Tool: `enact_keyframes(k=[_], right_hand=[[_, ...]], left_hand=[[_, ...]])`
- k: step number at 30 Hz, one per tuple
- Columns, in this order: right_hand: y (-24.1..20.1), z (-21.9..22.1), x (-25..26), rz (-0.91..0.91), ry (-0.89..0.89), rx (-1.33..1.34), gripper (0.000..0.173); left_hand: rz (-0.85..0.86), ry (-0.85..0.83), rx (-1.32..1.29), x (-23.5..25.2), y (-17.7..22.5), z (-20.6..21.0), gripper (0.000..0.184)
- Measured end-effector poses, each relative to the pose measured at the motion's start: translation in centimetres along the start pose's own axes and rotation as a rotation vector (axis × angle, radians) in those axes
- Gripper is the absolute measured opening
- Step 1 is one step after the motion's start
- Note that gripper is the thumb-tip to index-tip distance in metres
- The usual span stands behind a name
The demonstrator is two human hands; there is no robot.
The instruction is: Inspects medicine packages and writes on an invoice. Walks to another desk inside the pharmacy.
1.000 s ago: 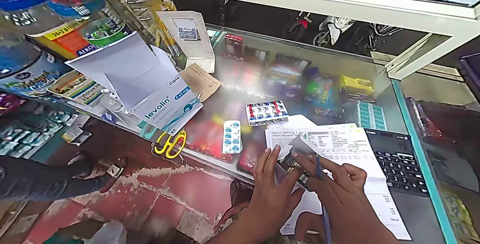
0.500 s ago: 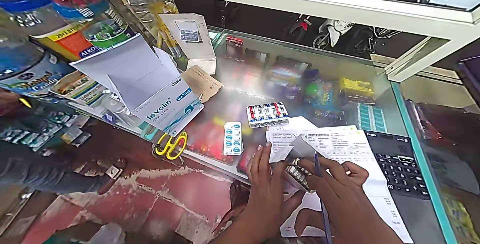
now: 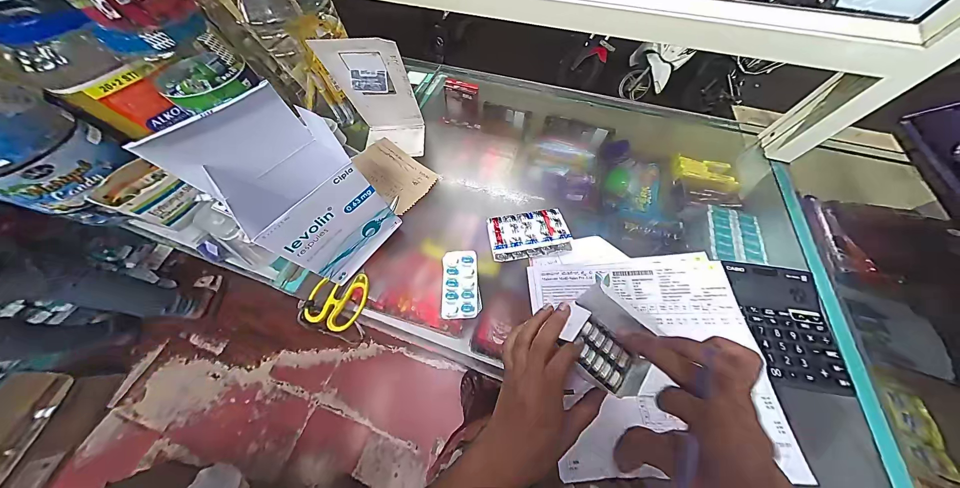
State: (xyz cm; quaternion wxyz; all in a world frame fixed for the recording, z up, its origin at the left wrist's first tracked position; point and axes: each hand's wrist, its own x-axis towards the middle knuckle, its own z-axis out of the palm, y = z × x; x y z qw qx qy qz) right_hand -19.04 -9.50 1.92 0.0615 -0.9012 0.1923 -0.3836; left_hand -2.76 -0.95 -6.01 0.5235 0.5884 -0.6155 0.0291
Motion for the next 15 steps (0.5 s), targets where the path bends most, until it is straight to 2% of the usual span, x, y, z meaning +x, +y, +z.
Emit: enact_keyframes(k=[2, 3, 4, 7, 12, 15], right_hand=[[0.0, -0.6, 0.0, 0.186, 0.102, 0.189, 0.033], [0.3, -0.4, 0.0, 0.247, 0.118, 0.267, 0.034], [0.4, 0.0, 0.0, 0.306, 0.110, 0.316, 0.037], [-0.2, 0.8, 0.5, 0.476, 0.101, 0.384, 0.026], [-0.2, 0.7, 0.6, 0.664, 0.158, 0.645, 0.021], [-0.3, 0.9, 0.2, 0.622, 0.146, 0.682, 0.022]], left_hand=[[-0.017, 0.017, -0.073, -0.1, -0.2, 0.2, 0.056], [-0.041, 0.013, -0.108, -0.1, -0.1, 0.1, 0.061], [-0.072, 0.005, -0.153, 0.0, 0.1, -0.1, 0.068], [-0.179, -0.018, -0.252, 1.1, 0.7, -0.2, 0.076], [-0.287, 0.015, -0.399, 1.6, 1.2, 0.6, 0.044], [-0.286, 0.008, -0.452, 1.4, 1.2, 0.7, 0.039]])
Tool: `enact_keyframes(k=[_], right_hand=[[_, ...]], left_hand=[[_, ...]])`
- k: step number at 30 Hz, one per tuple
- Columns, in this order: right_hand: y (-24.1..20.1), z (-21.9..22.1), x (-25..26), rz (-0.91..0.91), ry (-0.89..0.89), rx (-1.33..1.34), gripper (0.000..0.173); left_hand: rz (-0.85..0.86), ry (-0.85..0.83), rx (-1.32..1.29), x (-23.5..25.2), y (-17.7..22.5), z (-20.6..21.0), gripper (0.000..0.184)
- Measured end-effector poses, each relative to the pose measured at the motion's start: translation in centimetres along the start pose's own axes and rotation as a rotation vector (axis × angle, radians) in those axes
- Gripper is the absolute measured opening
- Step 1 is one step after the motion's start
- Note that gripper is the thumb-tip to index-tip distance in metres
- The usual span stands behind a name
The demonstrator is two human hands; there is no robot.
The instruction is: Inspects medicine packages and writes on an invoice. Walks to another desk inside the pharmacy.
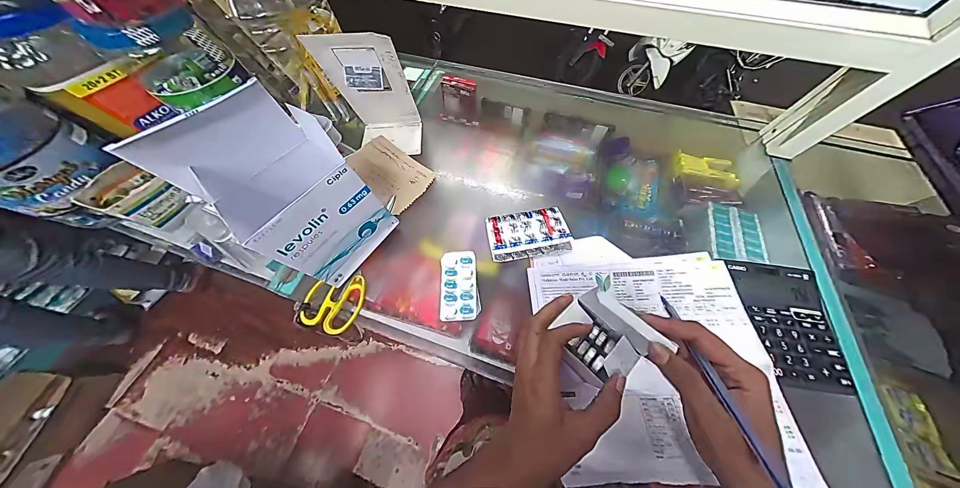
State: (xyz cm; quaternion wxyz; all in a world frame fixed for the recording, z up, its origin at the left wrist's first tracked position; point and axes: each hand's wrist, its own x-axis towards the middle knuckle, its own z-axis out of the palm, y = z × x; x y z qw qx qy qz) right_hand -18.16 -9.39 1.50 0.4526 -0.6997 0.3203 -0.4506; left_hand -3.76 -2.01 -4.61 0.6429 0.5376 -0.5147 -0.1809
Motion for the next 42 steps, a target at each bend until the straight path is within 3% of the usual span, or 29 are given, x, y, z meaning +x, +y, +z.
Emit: enact_keyframes(k=[2, 5, 7, 9, 15, 19, 21, 23, 26, 28, 31, 35, 42], right_hand=[[0.0, 0.3, -0.5, -0.105, -0.092, -0.094, 0.024], [0.0, 1.0, -1.3, -0.252, -0.186, -0.336, 0.016], [0.0, 1.1, -1.6, -0.307, -0.223, -0.452, 0.011], [0.3, 0.9, -1.6, -0.384, -0.244, -0.539, 0.012], [0.4, 0.8, -1.1, -0.543, -0.296, -0.754, 0.017], [-0.6, 0.9, -1.0, -0.568, -0.339, -0.895, 0.019], [-0.7, 0.6, -0.9, -0.526, -0.360, -0.854, 0.021], [-0.4, -0.3, -0.9, -0.425, -0.339, -0.629, 0.026], [0.7, -1.8, -0.8, -0.144, -0.113, -0.163, 0.054], [1.7, -1.5, -0.9, 0.086, 0.042, 0.031, 0.050], [2.8, 0.2, -1.2, 0.192, 0.056, -0.011, 0.024], [5.2, 1.7, -1.5, 0.122, 0.152, -0.138, 0.015], [6.1, 2.2, -1.7, 0.117, 0.147, -0.168, 0.013]], left_hand=[[0.014, 0.002, -0.022, -0.2, -0.1, 0.0, 0.045], [0.056, 0.010, -0.063, -0.6, -1.1, 0.2, 0.083], [0.085, -0.021, 0.016, -0.8, -1.7, 0.1, 0.103], [0.106, -0.058, 0.140, -1.2, -2.3, 0.1, 0.111], [0.142, -0.055, 0.187, -1.3, -2.8, 0.0, 0.102], [0.135, -0.094, 0.251, -0.9, -2.2, -0.3, 0.077], [0.143, -0.107, 0.271, -0.8, -2.2, -0.4, 0.076], [0.142, -0.100, 0.232, -0.8, -2.3, -0.6, 0.077], [0.116, -0.001, 0.092, -1.0, -2.2, -1.5, 0.083], [0.093, 0.028, 0.066, -1.4, -2.3, -2.5, 0.084], [0.115, -0.040, 0.071, -1.3, -3.2, -3.6, 0.084], [0.194, -0.187, 0.132, -1.7, -3.7, -4.3, 0.089], [0.190, -0.182, 0.144, -1.8, -3.8, -4.2, 0.090]])
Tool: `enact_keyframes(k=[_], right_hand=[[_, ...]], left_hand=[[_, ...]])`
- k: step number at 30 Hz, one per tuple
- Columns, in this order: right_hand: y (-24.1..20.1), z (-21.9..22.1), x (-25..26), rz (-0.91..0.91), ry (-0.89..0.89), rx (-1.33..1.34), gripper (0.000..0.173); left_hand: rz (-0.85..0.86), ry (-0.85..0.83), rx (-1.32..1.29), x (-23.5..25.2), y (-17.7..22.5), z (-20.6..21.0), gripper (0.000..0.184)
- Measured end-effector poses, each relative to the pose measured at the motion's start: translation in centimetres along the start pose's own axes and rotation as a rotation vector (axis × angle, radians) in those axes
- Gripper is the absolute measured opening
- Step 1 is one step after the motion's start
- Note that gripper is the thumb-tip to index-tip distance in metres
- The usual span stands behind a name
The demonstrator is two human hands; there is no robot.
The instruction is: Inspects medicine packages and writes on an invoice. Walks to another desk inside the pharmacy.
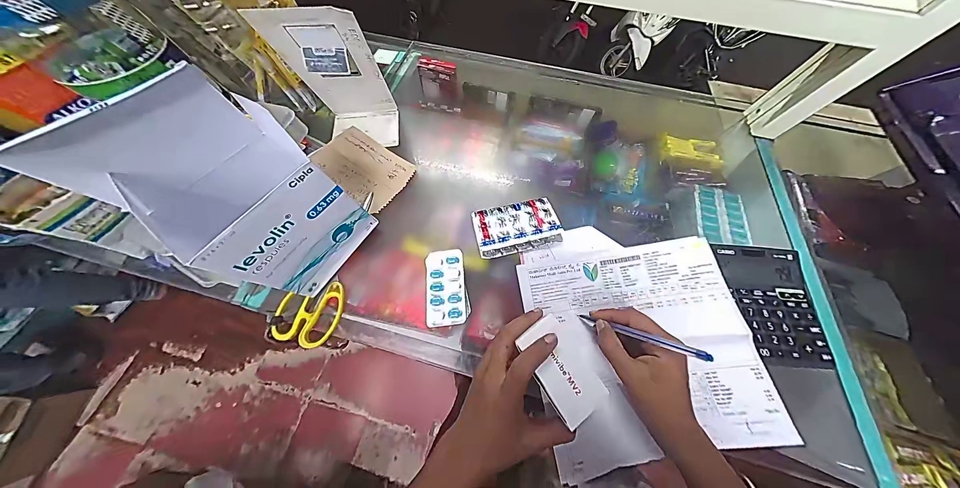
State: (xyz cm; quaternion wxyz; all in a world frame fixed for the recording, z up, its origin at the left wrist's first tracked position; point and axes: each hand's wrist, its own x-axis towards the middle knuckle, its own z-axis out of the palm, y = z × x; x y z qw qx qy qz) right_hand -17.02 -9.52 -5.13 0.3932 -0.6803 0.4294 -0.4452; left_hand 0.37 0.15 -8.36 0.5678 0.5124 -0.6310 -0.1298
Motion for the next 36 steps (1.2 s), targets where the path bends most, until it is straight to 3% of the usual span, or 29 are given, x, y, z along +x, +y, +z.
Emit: enact_keyframes(k=[4, 7, 9, 11, 15, 20, 28, 31, 36], right_hand=[[0.0, -0.6, -0.1, -0.174, 0.048, 0.006, 0.015], [-3.3, -2.0, -0.4, -0.257, -0.095, -0.036, 0.028], [-6.7, -2.5, -0.8, -0.238, -0.273, -0.156, 0.027], [-9.4, -2.1, -0.8, -0.217, -0.429, -0.349, 0.039], [-11.3, -1.4, -0.2, -0.278, -0.573, -0.652, 0.041], [-12.6, -0.3, 0.4, -0.384, -0.588, -0.856, 0.048], [-12.8, 1.2, -0.4, -0.556, -0.539, -1.119, 0.041], [-12.5, 0.0, 1.0, -0.521, -0.531, -0.947, 0.043], [-8.4, -3.1, 5.1, -0.200, -0.519, -0.221, 0.032]], left_hand=[[-0.010, 0.032, -0.050, -0.1, 0.0, 0.1, 0.102], [-0.085, 0.071, -0.091, -0.1, 0.6, 0.2, 0.116], [-0.123, 0.079, -0.086, -0.2, 1.1, 0.6, 0.110], [-0.143, 0.083, -0.054, -0.2, 1.5, 0.9, 0.095], [-0.118, 0.086, 0.032, 0.1, 2.0, 1.0, 0.085], [-0.088, 0.114, 0.093, 0.2, 2.1, 1.2, 0.078], [-0.062, 0.125, 0.169, 0.7, 1.8, 0.9, 0.077], [-0.027, 0.141, 0.170, 0.5, 1.4, 1.1, 0.089], [0.032, 0.141, 0.067, -0.3, 0.2, 1.6, 0.069]])
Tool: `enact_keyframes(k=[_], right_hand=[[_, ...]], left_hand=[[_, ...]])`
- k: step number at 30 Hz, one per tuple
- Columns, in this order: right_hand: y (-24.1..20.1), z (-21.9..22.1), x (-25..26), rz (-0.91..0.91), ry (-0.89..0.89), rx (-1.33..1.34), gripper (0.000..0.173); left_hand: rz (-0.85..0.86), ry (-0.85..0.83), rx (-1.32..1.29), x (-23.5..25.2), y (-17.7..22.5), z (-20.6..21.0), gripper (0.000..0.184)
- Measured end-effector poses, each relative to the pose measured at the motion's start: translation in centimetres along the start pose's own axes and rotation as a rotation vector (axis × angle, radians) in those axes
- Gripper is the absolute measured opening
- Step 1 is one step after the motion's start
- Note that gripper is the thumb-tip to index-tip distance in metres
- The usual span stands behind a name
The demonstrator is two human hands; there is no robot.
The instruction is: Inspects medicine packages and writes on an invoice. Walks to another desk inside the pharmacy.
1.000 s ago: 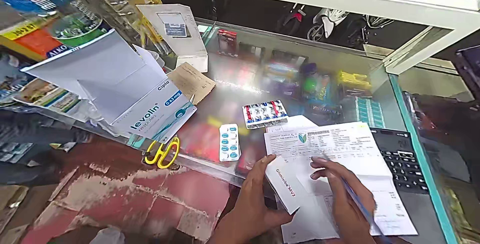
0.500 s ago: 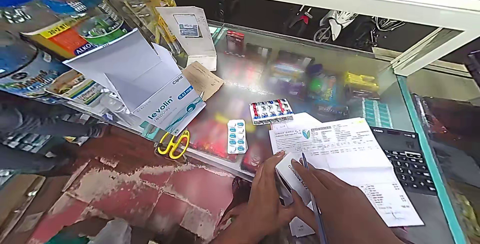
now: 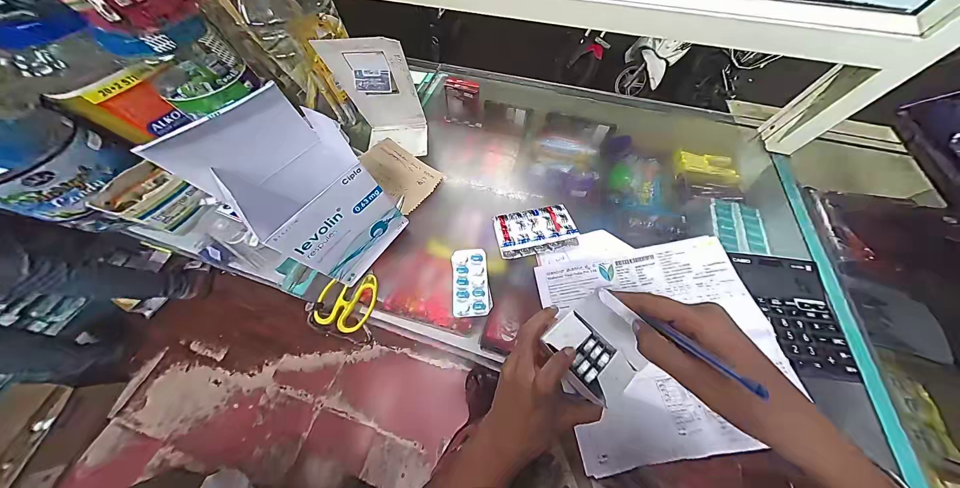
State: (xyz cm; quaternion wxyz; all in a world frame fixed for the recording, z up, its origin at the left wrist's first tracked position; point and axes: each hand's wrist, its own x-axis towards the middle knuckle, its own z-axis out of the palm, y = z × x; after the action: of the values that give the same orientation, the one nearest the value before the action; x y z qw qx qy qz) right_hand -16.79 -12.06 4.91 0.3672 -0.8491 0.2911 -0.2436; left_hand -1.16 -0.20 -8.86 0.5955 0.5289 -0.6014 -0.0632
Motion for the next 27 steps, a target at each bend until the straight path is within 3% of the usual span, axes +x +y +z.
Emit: enact_keyframes(k=[2, 3, 5, 6, 8, 12, 15, 17, 20, 27], right_hand=[[1.8, 0.3, -0.1, 0.086, 0.037, 0.088, 0.028], [2.5, 1.0, -0.3, 0.083, 0.113, -0.019, 0.031], [3.5, 2.2, -0.5, -0.058, 0.262, -0.338, 0.035], [3.7, 2.5, -0.8, -0.159, 0.314, -0.444, 0.027], [3.4, 2.2, -1.5, -0.369, 0.344, -0.586, 0.009], [1.2, 1.3, -2.9, -0.703, 0.194, -0.664, 0.013], [0.6, 1.3, -3.2, -0.695, 0.082, -0.580, 0.013], [0.6, 0.9, -3.2, -0.644, 0.108, -0.439, 0.011], [0.2, 0.6, -3.4, -0.596, 0.097, -0.292, 0.020], [1.2, 1.4, -3.1, -0.618, 0.069, -0.524, 0.033]], left_hand=[[0.019, -0.016, -0.037, -0.1, -0.1, -0.1, 0.058], [0.036, -0.025, -0.029, -0.1, -0.1, -0.1, 0.051], [0.083, -0.035, 0.048, 0.0, 0.0, -0.2, 0.039], [0.103, -0.042, 0.104, 0.1, 0.1, -0.2, 0.036], [0.095, -0.060, 0.160, 0.4, 0.4, -0.4, 0.038], [0.055, -0.055, 0.114, 0.8, 0.4, -0.5, 0.065], [0.059, -0.064, 0.127, 1.0, 0.6, -0.7, 0.080], [0.050, -0.060, 0.162, 1.1, 0.9, -0.7, 0.089], [0.045, -0.057, 0.203, 1.0, 1.1, -0.7, 0.097], [0.039, -0.070, 0.208, 0.9, 1.1, -0.8, 0.095]])
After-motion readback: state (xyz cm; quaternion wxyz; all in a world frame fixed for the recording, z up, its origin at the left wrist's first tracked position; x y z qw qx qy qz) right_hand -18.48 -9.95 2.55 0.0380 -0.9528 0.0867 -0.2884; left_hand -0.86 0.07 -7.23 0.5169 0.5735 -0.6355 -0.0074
